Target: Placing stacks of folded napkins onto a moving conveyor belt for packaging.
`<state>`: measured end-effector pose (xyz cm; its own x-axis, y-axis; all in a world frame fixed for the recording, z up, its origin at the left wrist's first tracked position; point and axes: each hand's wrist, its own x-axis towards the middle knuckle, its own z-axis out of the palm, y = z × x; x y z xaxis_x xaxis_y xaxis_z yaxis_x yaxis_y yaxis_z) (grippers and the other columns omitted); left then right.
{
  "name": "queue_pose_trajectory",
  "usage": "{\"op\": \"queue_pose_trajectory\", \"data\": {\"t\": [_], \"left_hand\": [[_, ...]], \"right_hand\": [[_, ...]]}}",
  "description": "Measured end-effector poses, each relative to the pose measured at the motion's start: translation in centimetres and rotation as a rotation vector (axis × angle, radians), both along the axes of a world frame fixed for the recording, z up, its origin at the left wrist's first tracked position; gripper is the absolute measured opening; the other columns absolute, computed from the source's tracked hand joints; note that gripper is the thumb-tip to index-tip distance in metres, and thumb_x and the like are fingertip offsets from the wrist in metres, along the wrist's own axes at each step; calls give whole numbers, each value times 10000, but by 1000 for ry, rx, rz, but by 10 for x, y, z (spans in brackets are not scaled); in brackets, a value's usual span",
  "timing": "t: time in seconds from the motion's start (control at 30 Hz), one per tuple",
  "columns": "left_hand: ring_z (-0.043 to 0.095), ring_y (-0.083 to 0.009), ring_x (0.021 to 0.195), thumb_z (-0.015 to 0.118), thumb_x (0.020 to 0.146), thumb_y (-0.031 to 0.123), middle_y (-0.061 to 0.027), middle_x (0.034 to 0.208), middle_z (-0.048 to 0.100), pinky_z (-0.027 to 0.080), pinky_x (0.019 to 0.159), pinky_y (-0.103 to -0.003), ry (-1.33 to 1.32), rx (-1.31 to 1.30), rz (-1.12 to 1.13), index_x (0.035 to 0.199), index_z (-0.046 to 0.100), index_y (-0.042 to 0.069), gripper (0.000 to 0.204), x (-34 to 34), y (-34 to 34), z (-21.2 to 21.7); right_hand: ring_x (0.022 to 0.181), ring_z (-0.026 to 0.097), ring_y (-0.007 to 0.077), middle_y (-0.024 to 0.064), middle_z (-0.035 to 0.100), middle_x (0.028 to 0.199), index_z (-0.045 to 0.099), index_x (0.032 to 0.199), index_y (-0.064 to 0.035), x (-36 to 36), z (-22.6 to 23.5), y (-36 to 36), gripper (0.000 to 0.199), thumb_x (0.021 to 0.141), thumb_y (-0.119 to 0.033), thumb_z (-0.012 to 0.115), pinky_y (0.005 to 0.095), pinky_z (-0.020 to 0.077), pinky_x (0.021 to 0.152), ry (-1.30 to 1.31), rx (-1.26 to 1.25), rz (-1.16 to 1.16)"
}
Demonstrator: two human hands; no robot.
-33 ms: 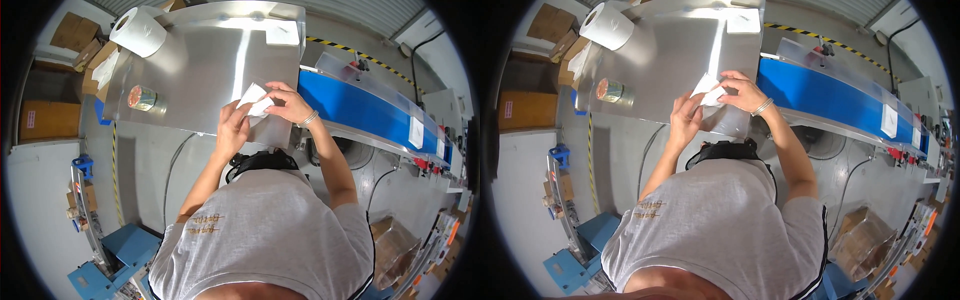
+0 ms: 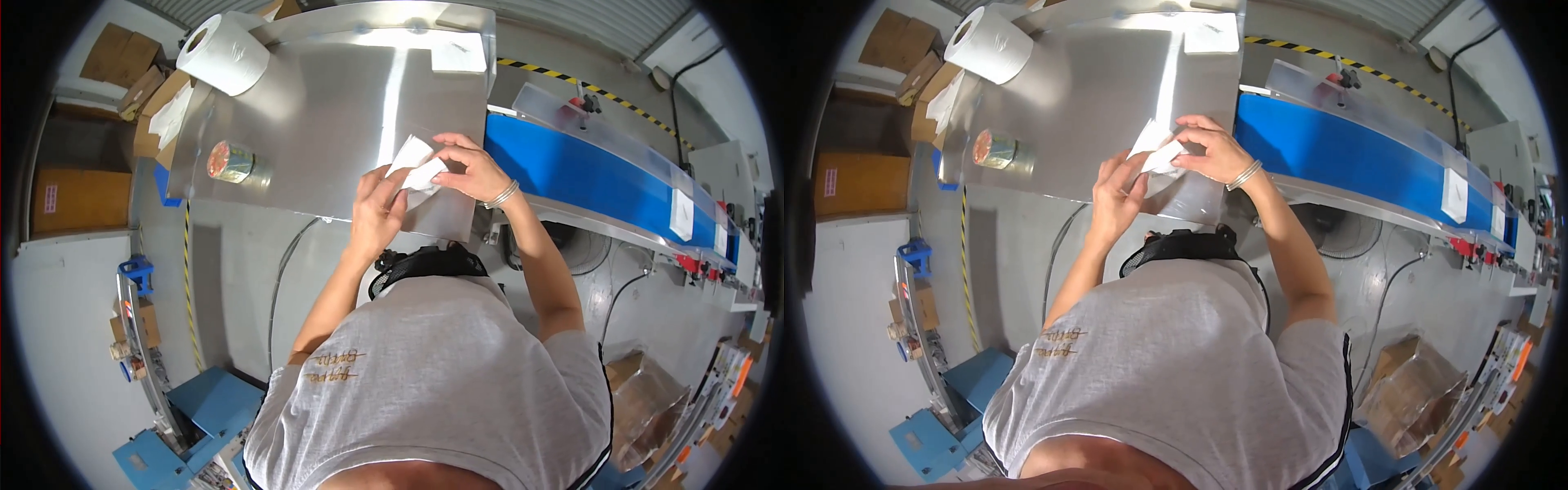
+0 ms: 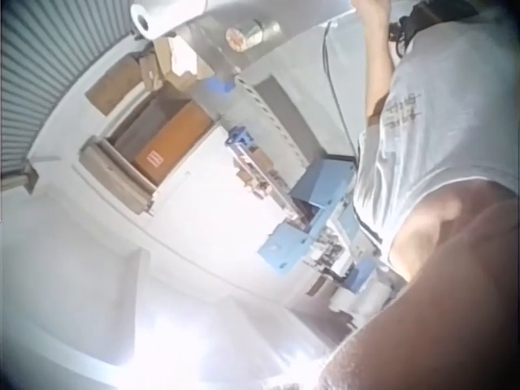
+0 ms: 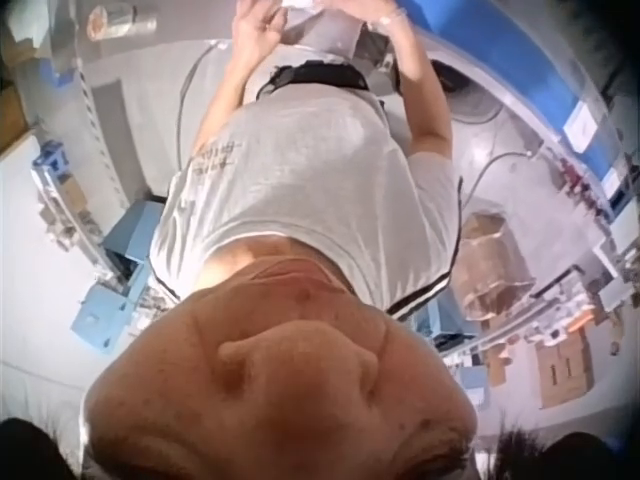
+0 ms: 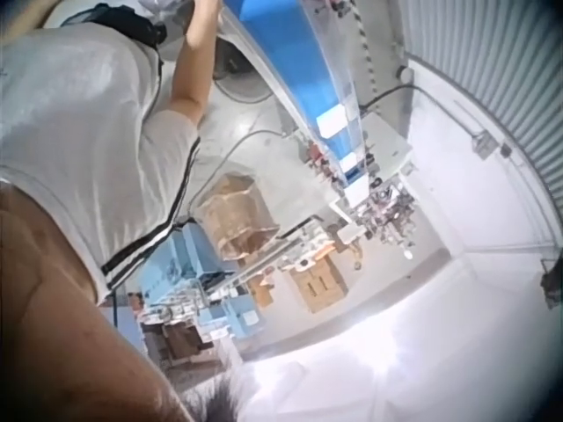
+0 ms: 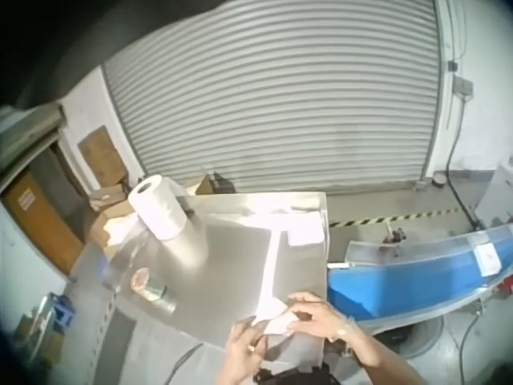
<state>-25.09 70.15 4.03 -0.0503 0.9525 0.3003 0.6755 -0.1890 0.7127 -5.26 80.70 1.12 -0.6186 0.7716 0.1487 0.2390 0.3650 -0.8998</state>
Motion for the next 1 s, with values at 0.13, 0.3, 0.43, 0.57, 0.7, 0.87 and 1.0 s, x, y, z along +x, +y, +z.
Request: {"op": "queue_pose_trajectory", "data": {"t": [0.13, 0.3, 0.43, 0.57, 0.7, 0.87, 1.0], "left_hand": [[591, -340, 1018, 669, 807, 67, -187, 1107, 610, 501, 835, -389, 57, -5, 69, 1106, 655, 95, 301, -5, 3, -9], [614, -326, 926, 592, 819, -39, -160, 1037, 636, 508, 780, -377, 107, 83, 119, 1015, 684, 67, 241, -3, 4, -9], [609, -298, 909, 584, 772, -79, -134, 1029, 644, 500, 794, -371, 215, 135, 17, 995, 688, 65, 285, 12, 8, -7], [609, -293, 907, 578, 734, -102, -129, 1009, 651, 504, 795, -365, 175, 110, -167, 971, 696, 69, 315, 41, 13, 5], [614, -294, 917, 577, 727, -110, -128, 997, 654, 512, 764, -361, 127, 72, -317, 951, 696, 57, 304, 71, 22, 6], [613, -165, 881, 606, 843, -38, -77, 980, 658, 490, 726, -266, -391, -326, -676, 982, 674, 34, 171, 120, 47, 14], [564, -64, 747, 607, 836, -55, 2, 866, 648, 464, 691, -214, -616, -576, -597, 994, 675, 35, 194, 147, 85, -2]], "right_hand": [[1088, 523, 195, 98, 569, 1181, 604, 1011, -28, 38, -16, 1, 273, 810, -180, 710, 292, 446, 886, 128, 66, -97], [747, 498, 98, 44, 605, 874, 578, 1120, -16, 169, -57, 21, 352, 893, -278, 641, 241, 446, 678, -32, -169, -685], [930, 634, 279, 164, 658, 1050, 594, 1197, -62, 309, -82, 39, 502, 853, -425, 635, 337, 495, 805, -346, -44, -1088], [986, 623, 331, 172, 654, 1073, 589, 1207, -127, 387, -62, 35, 516, 805, -441, 663, 406, 497, 841, -696, 31, -1350], [955, 620, 340, 176, 653, 1039, 611, 1116, -96, 363, -54, 23, 443, 817, -418, 666, 442, 498, 814, -838, 563, -1367], [1105, 564, 191, 86, 625, 1152, 587, 1188, -65, 223, -29, -1, 509, 996, -461, 331, 343, 421, 973, 234, -252, -406], [1041, 562, 136, 54, 594, 1121, 523, 1233, -48, 190, -16, -23, 545, 999, -484, 293, 318, 436, 924, 623, -913, -153]]}}
